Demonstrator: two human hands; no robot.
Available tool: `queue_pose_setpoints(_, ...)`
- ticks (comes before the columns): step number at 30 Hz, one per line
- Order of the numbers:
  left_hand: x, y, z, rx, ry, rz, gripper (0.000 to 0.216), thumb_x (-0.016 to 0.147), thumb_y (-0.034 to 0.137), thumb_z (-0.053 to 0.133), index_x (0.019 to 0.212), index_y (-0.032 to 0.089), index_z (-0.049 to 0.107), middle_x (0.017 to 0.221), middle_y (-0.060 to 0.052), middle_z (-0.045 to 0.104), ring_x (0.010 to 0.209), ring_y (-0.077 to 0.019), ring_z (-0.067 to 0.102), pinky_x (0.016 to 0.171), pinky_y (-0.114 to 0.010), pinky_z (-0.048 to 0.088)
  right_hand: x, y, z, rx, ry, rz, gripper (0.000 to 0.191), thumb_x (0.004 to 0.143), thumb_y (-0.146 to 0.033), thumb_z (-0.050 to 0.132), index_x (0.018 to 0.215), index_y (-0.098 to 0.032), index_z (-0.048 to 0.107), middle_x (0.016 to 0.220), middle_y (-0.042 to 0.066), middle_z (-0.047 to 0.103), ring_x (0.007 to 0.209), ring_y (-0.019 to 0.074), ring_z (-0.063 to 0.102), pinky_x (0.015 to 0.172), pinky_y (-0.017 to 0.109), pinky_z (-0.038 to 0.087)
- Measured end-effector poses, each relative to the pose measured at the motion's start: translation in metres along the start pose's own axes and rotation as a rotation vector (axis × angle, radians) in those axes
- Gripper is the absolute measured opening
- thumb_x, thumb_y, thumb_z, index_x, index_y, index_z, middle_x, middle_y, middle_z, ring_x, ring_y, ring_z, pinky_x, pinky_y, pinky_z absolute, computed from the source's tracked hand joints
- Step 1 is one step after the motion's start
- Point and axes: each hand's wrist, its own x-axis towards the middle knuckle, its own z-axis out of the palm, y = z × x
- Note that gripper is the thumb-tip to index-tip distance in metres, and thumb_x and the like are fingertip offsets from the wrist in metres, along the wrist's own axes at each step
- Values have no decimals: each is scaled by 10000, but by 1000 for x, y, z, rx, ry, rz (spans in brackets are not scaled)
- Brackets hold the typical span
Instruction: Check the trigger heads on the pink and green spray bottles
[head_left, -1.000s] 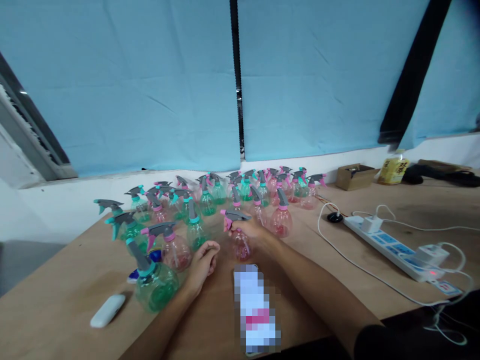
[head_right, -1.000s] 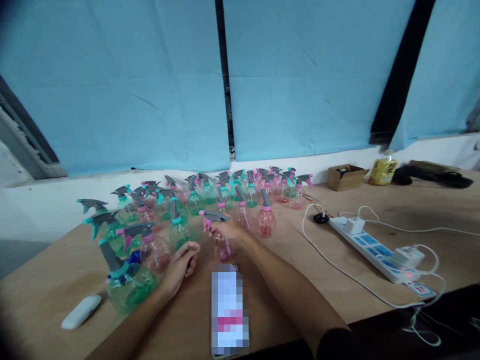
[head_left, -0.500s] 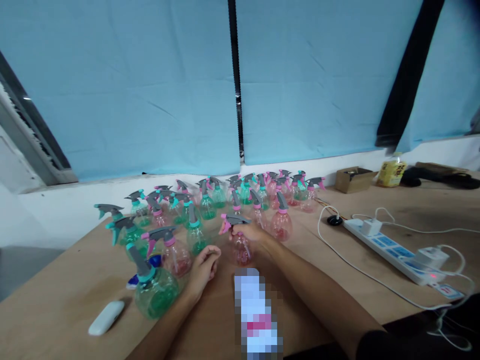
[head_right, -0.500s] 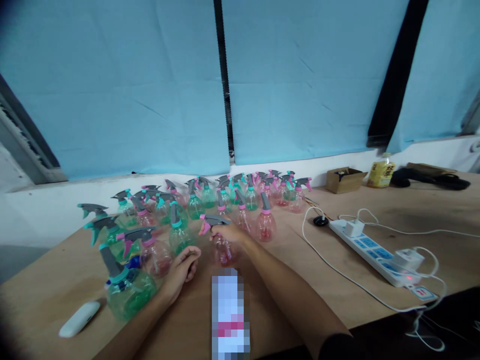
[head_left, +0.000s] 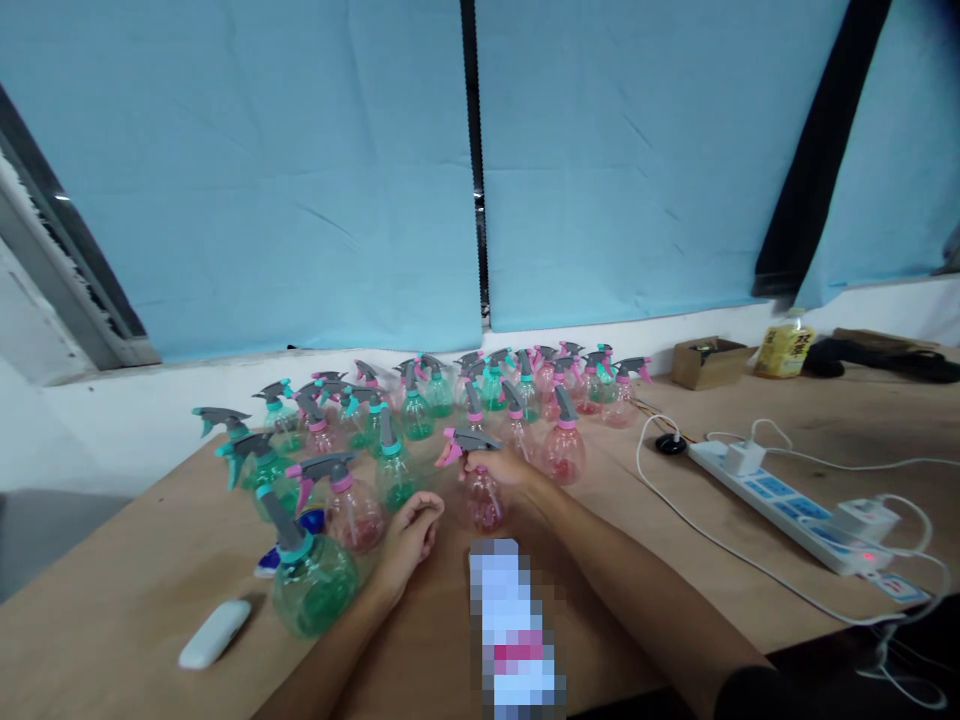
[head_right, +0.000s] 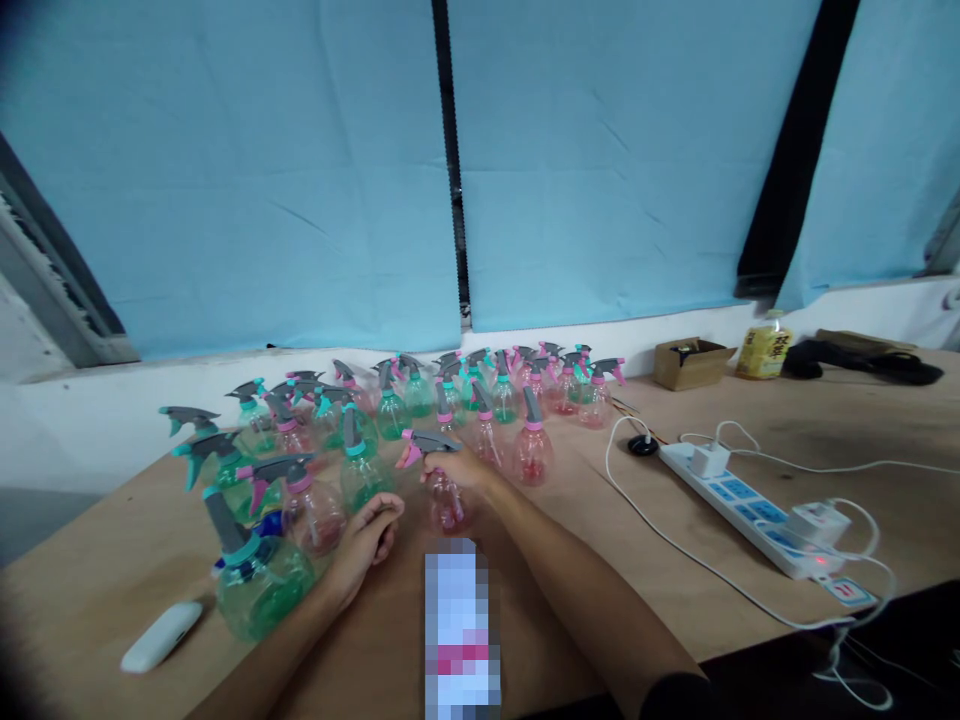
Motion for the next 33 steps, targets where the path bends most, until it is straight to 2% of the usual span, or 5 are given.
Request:
queue_pose_setpoints(6, 0, 0, 0, -7, -8, 3, 266, 743, 464, 629, 812, 213, 571, 505, 98, 396, 381, -62, 320, 385, -154, 179, -2, 0, 5, 76, -1, -58, 158, 644, -173, 532, 718, -185, 671, 627, -2, 622, 606, 140, 591, 585, 238, 445)
queue_pose_setpoints(16, 0, -1, 0, 12, -2, -3, 250, 749, 455, 619, 810, 217, 571, 496, 95, 394, 381, -67, 323, 383, -152, 184, -2, -5, 4, -12, 32, 5, 177, 635, -227, 561, 749, -189, 690, 594, -8, 624, 572, 143, 583, 548, 234, 432)
queue_pose_setpoints(26, 2, -4, -2, 19, -13, 6, 236, 761, 439, 616, 819, 212, 583, 505, 92, 402, 389, -58, 318, 384, -146, 182, -2, -1, 8, 47, 59, -35, 120, 626, -179, 531, 665, -189, 643, 639, 0, 635, 614, 141, 592, 590, 243, 442)
queue_pose_setpoints(33, 0, 0, 0, -5, -22, 4, 234, 773, 438, 611, 814, 211, 573, 499, 93, 398, 387, -55, 304, 385, -150, 183, -3, -1, 8, -8, 123, 28, 95, 592, -162, 541, 610, -211, 621, 586, -10, 621, 556, 140, 555, 581, 257, 451)
